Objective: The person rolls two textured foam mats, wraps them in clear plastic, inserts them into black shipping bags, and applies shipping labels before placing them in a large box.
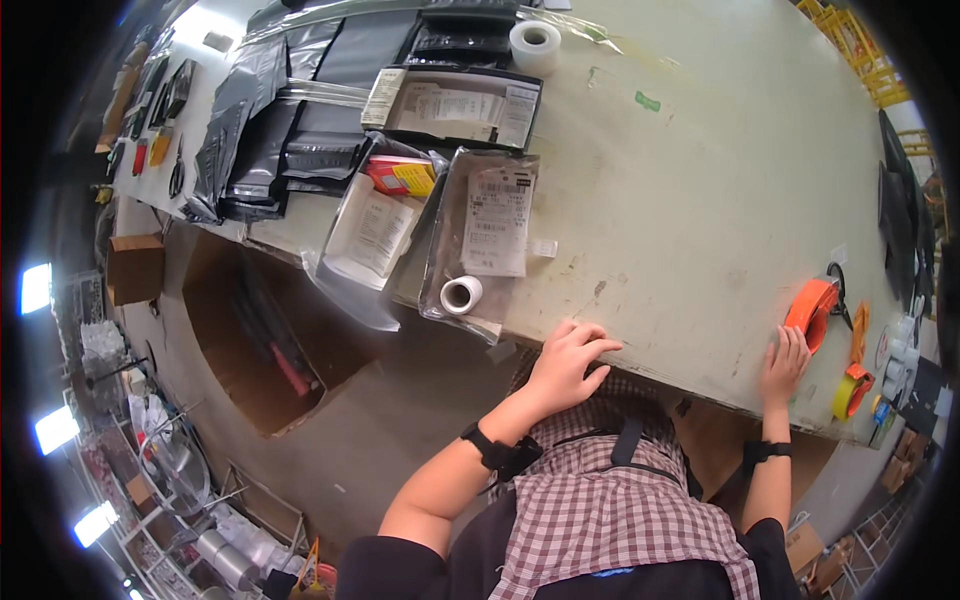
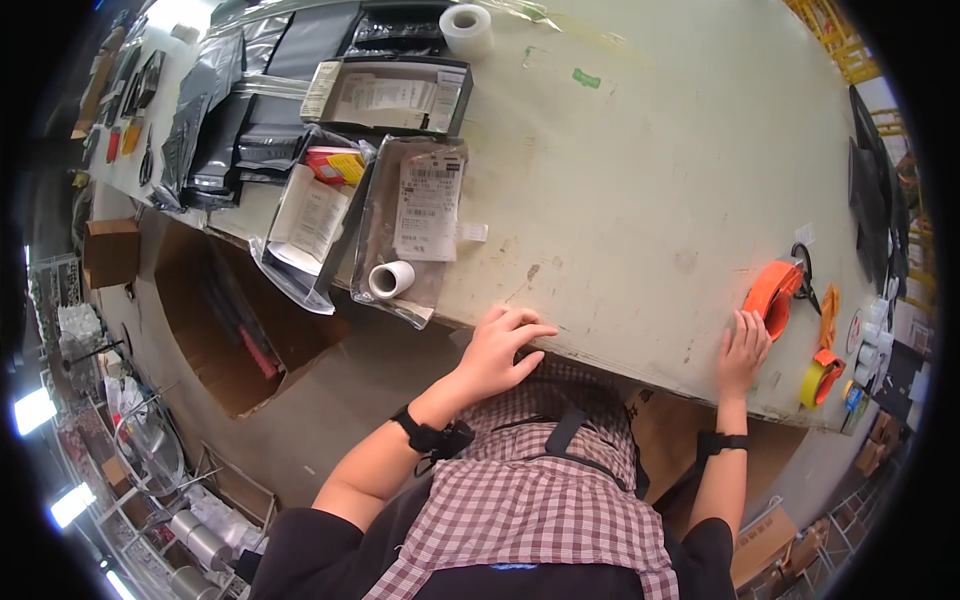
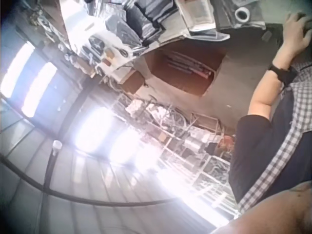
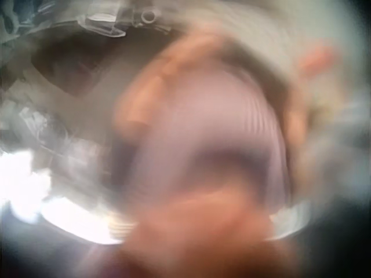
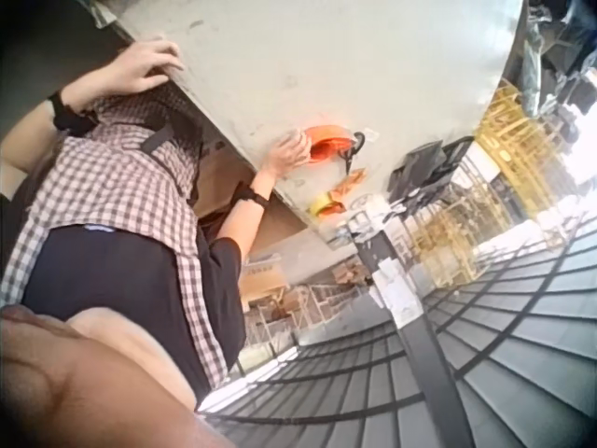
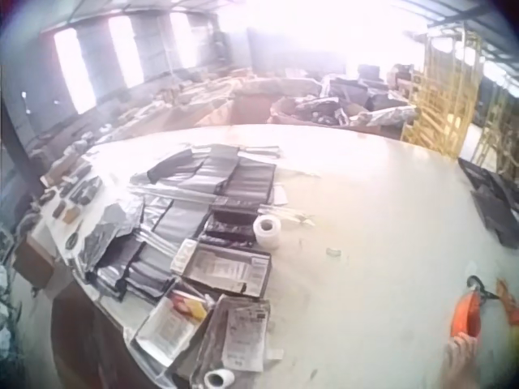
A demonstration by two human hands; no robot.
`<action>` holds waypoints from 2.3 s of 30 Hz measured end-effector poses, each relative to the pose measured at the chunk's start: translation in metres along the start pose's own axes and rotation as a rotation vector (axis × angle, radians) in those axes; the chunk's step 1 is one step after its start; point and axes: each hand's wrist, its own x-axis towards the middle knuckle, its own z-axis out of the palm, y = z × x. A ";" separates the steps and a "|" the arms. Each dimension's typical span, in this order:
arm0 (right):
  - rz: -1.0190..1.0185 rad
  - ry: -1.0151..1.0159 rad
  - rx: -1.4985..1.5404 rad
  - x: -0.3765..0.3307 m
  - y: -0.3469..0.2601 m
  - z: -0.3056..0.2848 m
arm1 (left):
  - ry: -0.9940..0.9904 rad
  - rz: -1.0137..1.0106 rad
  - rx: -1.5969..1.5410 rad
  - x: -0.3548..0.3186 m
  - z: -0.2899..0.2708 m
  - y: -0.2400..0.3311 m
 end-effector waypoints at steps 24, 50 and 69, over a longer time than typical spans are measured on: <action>0.769 -0.264 0.449 -0.345 -0.010 -0.041 | -0.056 0.302 0.345 0.070 0.079 0.050; 1.607 -0.496 1.409 -0.601 -0.026 0.180 | -1.299 0.623 0.619 0.014 0.539 0.245; 1.765 -0.256 1.498 -0.602 -0.032 0.230 | -2.023 0.794 1.682 0.087 0.734 0.003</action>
